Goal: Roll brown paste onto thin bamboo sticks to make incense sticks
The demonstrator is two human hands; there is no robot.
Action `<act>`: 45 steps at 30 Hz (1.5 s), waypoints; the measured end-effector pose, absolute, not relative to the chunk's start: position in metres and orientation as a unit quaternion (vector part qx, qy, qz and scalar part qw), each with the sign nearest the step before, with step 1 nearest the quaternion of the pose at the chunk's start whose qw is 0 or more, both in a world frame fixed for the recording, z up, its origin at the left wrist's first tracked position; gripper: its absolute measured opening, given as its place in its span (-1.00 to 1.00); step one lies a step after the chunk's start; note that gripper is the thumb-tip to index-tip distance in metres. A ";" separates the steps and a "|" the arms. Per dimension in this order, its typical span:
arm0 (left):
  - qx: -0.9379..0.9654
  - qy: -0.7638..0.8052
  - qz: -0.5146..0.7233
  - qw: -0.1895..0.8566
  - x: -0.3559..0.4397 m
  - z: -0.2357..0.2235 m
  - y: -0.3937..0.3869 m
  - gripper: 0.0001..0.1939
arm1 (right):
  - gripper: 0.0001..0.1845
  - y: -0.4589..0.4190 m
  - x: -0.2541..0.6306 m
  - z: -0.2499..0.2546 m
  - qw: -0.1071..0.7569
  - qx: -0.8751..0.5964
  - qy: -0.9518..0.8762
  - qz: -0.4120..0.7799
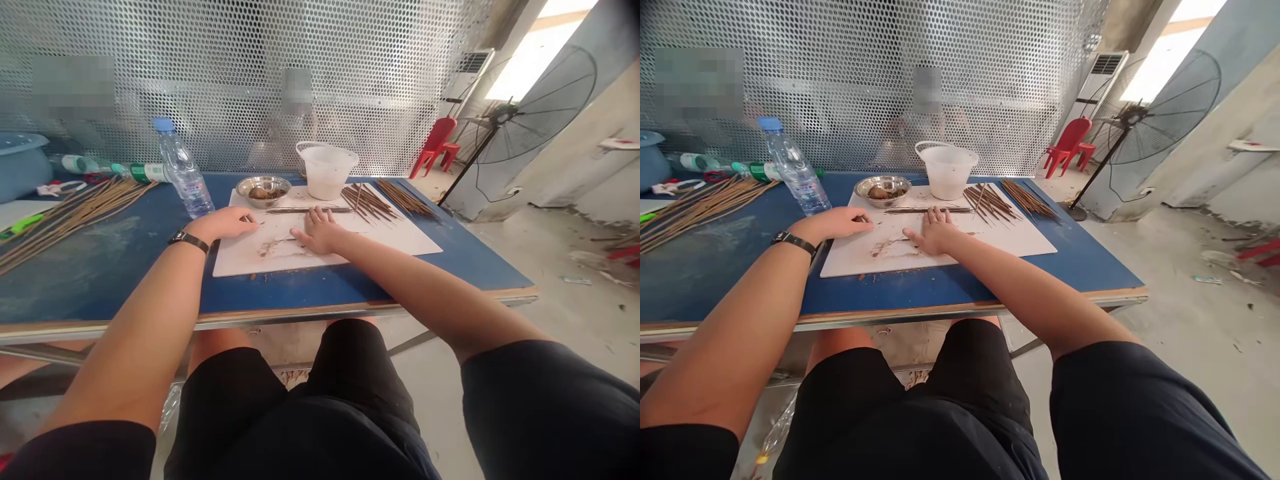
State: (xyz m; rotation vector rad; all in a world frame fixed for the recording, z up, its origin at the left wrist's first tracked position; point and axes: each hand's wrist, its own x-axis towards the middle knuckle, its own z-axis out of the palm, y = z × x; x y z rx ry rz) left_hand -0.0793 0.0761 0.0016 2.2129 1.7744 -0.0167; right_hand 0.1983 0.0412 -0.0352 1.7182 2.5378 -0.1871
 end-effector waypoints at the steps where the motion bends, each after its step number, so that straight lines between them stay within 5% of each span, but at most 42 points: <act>1: 0.774 0.614 -0.004 0.151 -0.081 0.000 0.078 -0.39 | 0.23 0.043 0.199 -0.036 0.033 0.556 0.829 -0.058; 13: 0.779 0.612 0.009 0.136 -0.085 -0.006 0.088 -0.30 | 0.31 -0.040 0.229 -0.038 0.015 0.503 0.861 -0.080; 25: 0.774 0.617 -0.008 0.142 -0.078 0.003 0.076 -0.36 | 0.29 0.049 0.209 -0.041 0.021 0.555 0.829 -0.063; 37: 0.781 0.610 0.002 0.138 -0.084 -0.005 0.086 -0.36 | 0.34 -0.047 0.238 -0.041 0.001 0.523 0.848 -0.086; 45: 0.775 0.617 0.000 0.138 -0.080 -0.001 0.081 -0.31 | 0.27 0.019 0.223 -0.038 0.009 0.549 0.831 -0.090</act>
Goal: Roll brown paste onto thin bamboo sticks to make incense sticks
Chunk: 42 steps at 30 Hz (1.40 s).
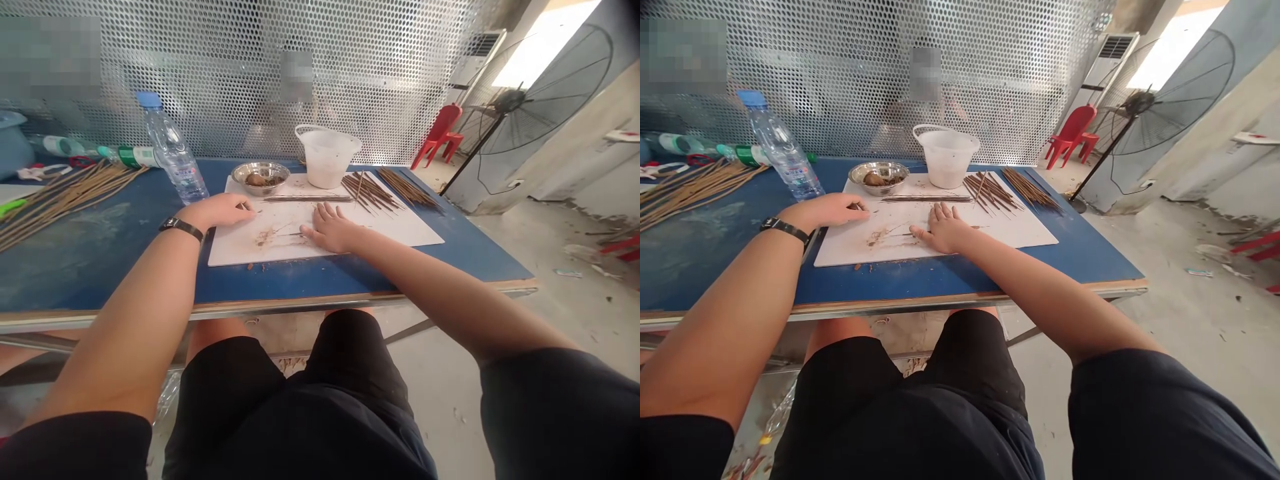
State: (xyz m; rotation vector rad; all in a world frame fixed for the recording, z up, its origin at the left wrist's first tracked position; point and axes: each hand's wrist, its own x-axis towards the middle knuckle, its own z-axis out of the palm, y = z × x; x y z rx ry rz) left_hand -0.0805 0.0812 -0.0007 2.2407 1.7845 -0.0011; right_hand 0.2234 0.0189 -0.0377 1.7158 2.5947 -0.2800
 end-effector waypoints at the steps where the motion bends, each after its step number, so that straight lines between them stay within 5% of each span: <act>1: 0.775 0.617 -0.003 0.138 -0.080 0.000 0.080 -0.31 | 0.24 0.027 0.221 -0.035 0.017 0.557 0.825 -0.097; 14: 0.770 0.623 -0.004 0.142 -0.082 -0.003 0.084 -0.28 | 0.34 -0.075 0.243 -0.033 0.007 0.487 0.866 -0.110; 27: 0.780 0.608 0.007 0.148 -0.081 -0.001 0.079 -0.34 | 0.24 0.014 0.227 -0.040 0.008 0.530 0.844 -0.083; 42: 0.771 0.621 -0.002 0.143 -0.078 0.002 0.079 -0.31 | 0.33 -0.076 0.245 -0.045 -0.039 0.497 0.862 -0.095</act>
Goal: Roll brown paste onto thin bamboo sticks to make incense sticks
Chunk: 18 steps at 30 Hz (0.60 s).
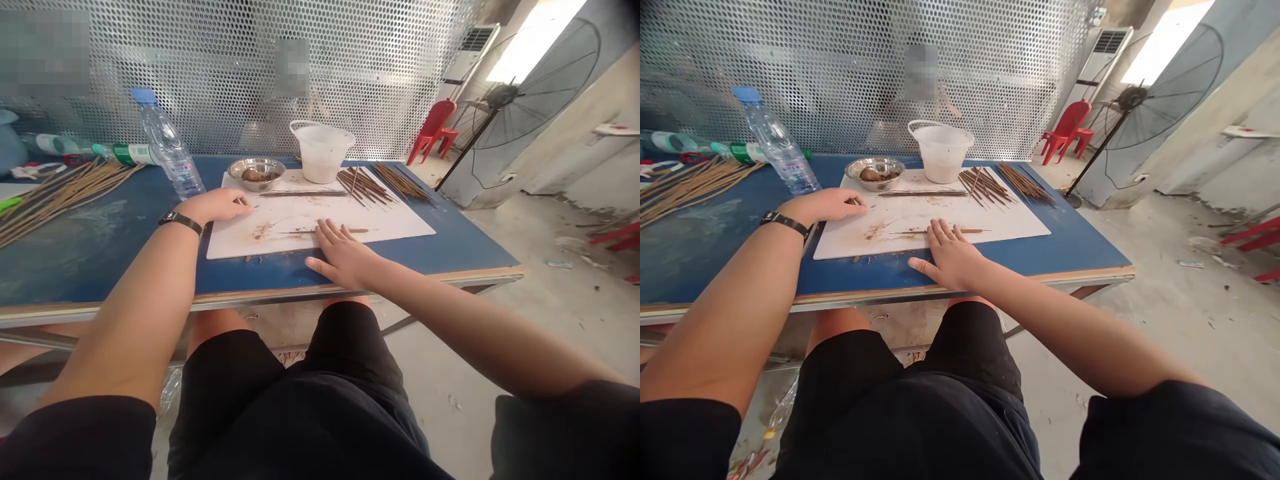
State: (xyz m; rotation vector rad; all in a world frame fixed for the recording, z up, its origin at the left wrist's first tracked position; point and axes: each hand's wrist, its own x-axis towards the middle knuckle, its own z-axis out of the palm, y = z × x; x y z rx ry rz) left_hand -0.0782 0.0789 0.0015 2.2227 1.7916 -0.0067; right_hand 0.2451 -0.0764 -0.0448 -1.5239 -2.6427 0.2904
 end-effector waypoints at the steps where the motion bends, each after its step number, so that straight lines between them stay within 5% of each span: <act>1: 0.770 0.621 -0.002 0.143 -0.079 0.001 0.079 -0.29 | 0.33 -0.070 0.243 -0.046 0.041 -0.496 -0.862 0.100; 10: 0.782 0.609 0.002 0.133 -0.082 -0.001 0.081 -0.39 | 0.22 0.007 0.229 -0.046 0.037 -0.530 -0.842 0.097; 18: 0.780 0.615 -0.004 0.120 -0.078 0.004 0.078 -0.34 | 0.27 -0.047 0.252 -0.050 0.051 -0.465 -0.878 0.099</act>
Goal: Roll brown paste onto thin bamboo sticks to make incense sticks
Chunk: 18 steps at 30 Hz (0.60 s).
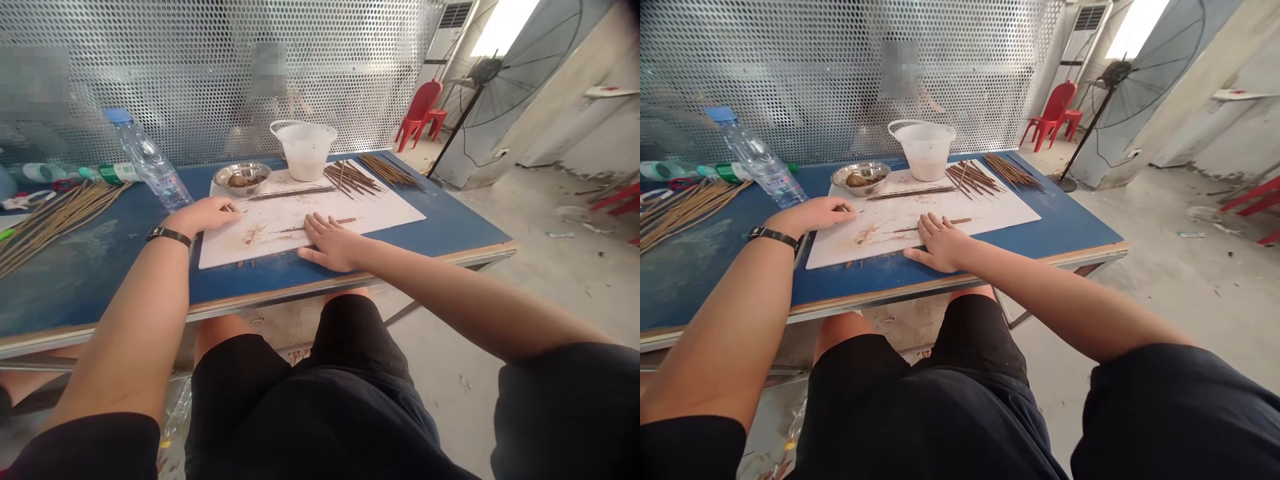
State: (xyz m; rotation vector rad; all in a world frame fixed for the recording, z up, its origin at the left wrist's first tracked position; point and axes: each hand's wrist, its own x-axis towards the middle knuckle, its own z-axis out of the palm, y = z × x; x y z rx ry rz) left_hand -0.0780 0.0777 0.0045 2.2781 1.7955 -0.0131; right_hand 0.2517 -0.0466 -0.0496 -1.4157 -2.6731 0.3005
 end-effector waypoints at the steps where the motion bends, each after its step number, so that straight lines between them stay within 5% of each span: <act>1: 0.781 0.613 -0.004 0.120 -0.078 0.004 0.079 -0.33 | 0.28 -0.056 0.254 -0.049 0.048 -0.463 -0.879 0.102; 18: 0.771 0.624 -0.009 0.126 -0.080 0.004 0.077 -0.33 | 0.25 0.007 0.243 -0.044 0.022 -0.533 -0.842 0.081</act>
